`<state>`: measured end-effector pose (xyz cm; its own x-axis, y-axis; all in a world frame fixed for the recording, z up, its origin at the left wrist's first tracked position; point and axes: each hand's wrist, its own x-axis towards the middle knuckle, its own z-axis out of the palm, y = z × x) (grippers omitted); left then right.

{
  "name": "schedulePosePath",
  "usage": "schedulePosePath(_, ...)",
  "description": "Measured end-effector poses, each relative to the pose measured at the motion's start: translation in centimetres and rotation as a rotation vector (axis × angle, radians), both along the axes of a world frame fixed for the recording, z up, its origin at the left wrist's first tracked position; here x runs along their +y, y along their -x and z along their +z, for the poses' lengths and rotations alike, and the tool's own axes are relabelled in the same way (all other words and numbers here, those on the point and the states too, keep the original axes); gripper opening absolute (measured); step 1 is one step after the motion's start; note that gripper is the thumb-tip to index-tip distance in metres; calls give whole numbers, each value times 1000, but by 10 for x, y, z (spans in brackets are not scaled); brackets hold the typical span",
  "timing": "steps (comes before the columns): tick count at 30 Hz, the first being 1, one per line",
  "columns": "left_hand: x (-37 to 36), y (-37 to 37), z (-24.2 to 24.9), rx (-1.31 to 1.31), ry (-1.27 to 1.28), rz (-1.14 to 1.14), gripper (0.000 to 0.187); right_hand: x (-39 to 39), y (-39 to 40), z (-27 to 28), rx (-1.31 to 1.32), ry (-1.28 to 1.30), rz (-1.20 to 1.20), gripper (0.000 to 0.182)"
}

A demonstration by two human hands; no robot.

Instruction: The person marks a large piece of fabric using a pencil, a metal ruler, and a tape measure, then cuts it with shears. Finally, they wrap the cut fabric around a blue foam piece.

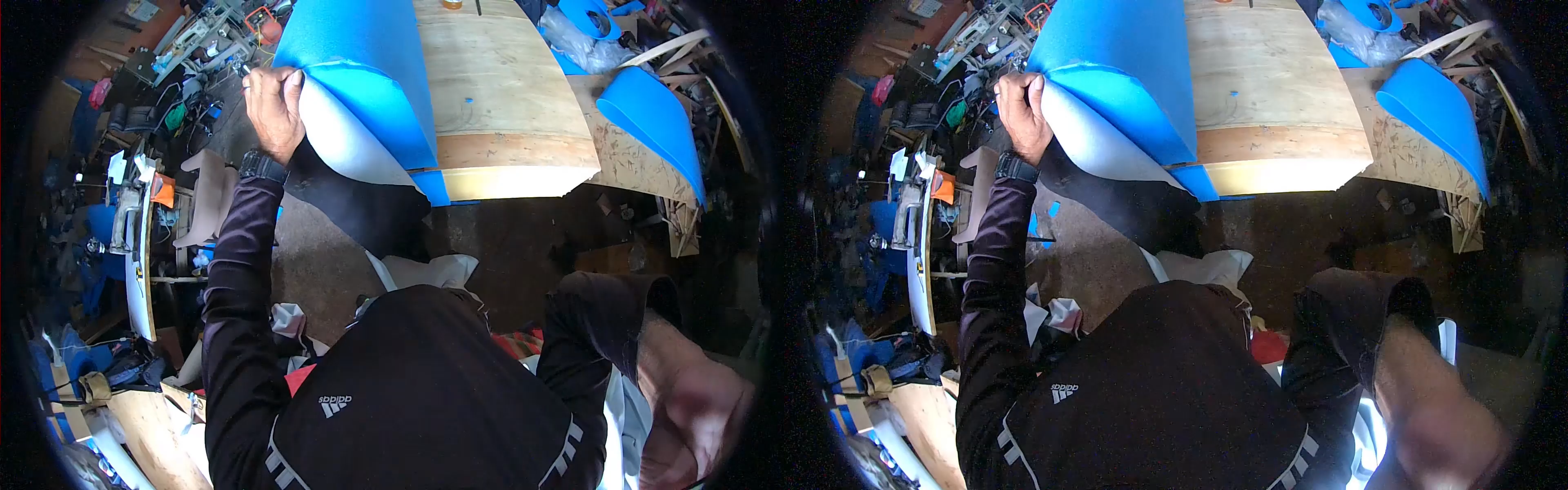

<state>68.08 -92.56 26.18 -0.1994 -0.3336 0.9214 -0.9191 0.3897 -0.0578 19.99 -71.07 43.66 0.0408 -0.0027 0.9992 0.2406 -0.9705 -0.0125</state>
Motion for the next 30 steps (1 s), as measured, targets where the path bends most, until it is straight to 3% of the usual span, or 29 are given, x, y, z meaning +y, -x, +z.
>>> schedulePosePath(8,1,1,-2,13,-31,2,8,-8,10,-9,20,52,27,15)
schedulePosePath(13,0,1,-2,22,-30,-6,8,7,1,-12,-48,35,-180,15)
schedulePosePath(17,0,-1,0,4,-18,-22,8,11,-2,-12,-64,-34,-188,17)
schedulePosePath(30,-2,-4,-3,-7,-18,-4,9,-18,-13,-18,-148,119,-14,12)
